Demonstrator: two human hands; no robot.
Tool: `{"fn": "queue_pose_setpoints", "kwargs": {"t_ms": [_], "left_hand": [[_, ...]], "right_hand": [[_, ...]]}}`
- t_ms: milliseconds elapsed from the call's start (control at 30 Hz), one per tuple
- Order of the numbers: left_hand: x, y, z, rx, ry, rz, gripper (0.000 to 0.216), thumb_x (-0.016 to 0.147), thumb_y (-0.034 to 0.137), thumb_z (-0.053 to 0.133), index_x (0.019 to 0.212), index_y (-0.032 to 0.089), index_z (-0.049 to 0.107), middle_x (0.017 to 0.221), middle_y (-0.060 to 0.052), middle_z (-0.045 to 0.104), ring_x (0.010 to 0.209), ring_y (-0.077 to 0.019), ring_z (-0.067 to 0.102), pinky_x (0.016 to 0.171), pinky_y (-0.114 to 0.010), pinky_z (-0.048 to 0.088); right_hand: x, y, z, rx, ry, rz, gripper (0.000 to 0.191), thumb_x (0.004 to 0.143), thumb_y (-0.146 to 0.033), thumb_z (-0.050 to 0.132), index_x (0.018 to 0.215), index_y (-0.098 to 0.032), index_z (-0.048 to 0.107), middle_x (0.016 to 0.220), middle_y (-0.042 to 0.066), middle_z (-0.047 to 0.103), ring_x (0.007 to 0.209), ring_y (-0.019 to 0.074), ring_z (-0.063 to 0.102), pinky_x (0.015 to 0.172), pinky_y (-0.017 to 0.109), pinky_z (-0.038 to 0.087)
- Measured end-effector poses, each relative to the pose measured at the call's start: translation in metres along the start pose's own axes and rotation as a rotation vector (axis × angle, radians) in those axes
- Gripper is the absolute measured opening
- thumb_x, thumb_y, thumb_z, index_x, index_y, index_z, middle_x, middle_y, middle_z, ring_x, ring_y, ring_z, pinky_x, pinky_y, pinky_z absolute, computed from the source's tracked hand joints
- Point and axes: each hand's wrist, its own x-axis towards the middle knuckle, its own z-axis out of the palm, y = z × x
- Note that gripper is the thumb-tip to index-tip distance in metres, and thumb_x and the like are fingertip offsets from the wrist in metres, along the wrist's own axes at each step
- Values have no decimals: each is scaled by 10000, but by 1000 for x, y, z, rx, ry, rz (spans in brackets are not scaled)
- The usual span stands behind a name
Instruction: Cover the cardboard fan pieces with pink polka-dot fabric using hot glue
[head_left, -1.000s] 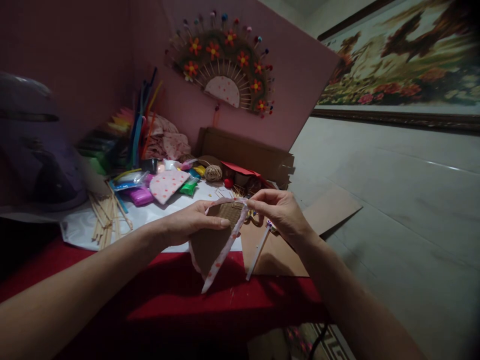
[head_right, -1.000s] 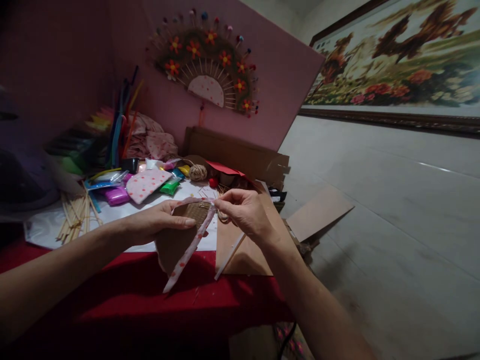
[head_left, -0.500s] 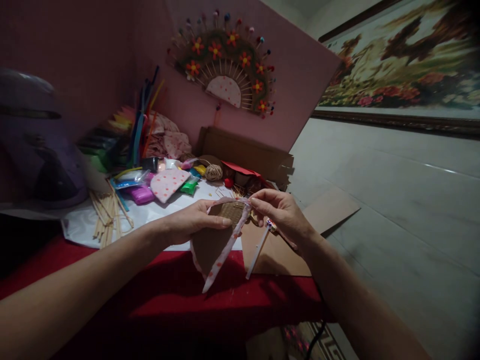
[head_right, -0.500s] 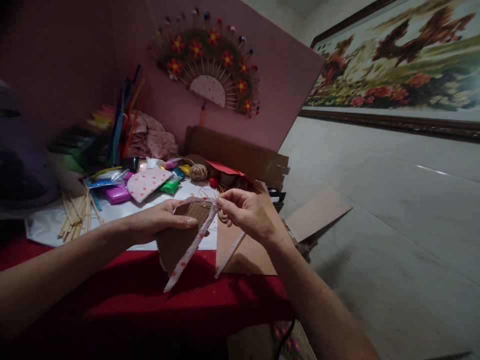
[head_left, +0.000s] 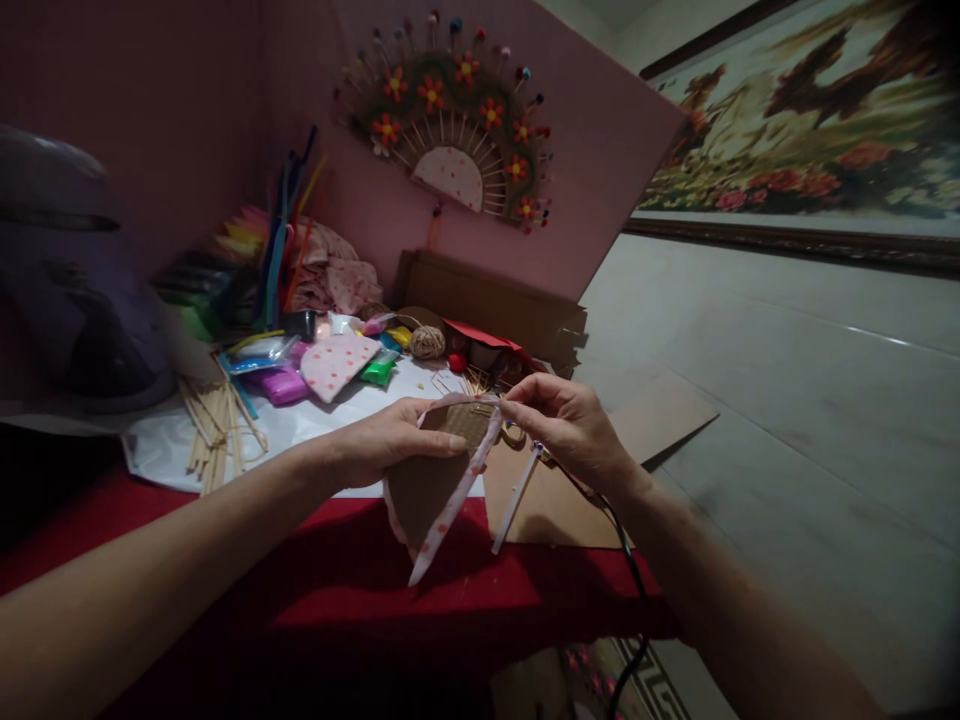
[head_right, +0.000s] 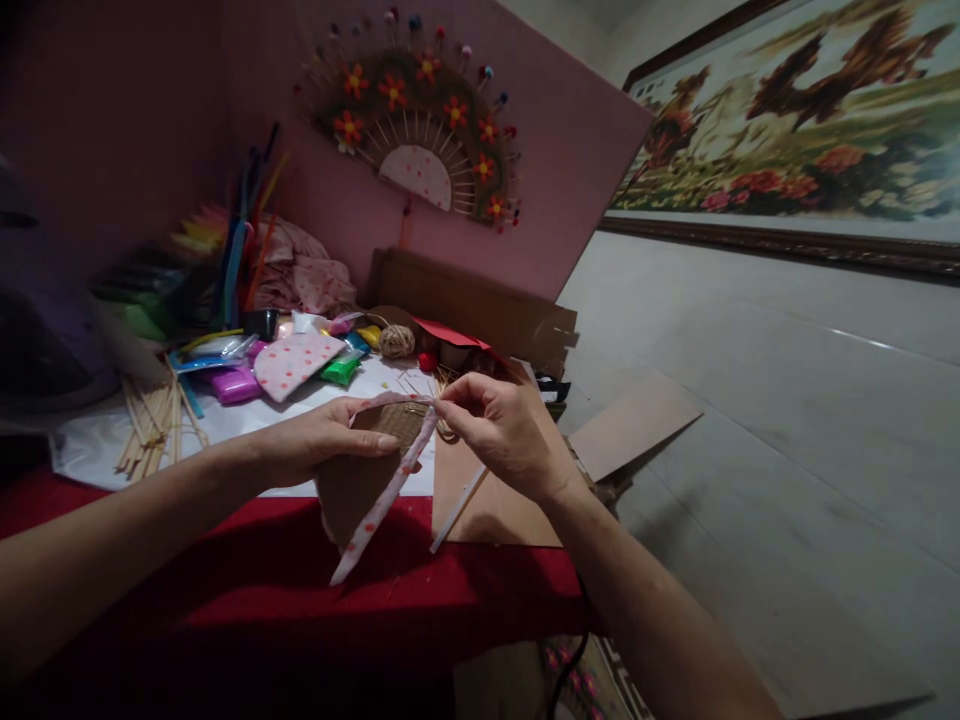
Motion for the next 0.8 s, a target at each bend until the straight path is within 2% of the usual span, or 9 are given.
{"fn": "queue_pose_setpoints", "kwargs": {"t_ms": [267,367,567,800], "left_hand": [[3,0,2,-68,56,-70,290,711,211,705,992,153,664,862,-80,725,727,-163,660,715,-273,473],[3,-2,1,-58,73,-67,288,706,214,709,984,151,665,858,-79,725,731,-167,663,716,-276,474],[2,-2,6,-60,106,-40,274,694,194,702,962,148,664,836,-78,726,696,-161,654,662,-257,474],[2,0,10,-70,136,2,216,686,181,693,897,140,671,778,-64,715,645,-140,629,621,-239,455]], "right_hand": [[-1,3,0,-517,77,-396,44,808,-128,568,781,-156,588,724,35,580,674,148,548,598,280,434],[-1,4,-2,-595,54,-520,54,824,-119,543,804,-157,576,759,58,597,730,169,554,634,300,446],[-2,9,-4,-609,29,-601,122,883,-115,466,849,-176,566,802,75,616,777,179,567,682,328,475],[-4,14,0,-674,57,-647,160,865,-51,456,919,-158,561,852,97,619,831,198,568,730,360,498]]}}
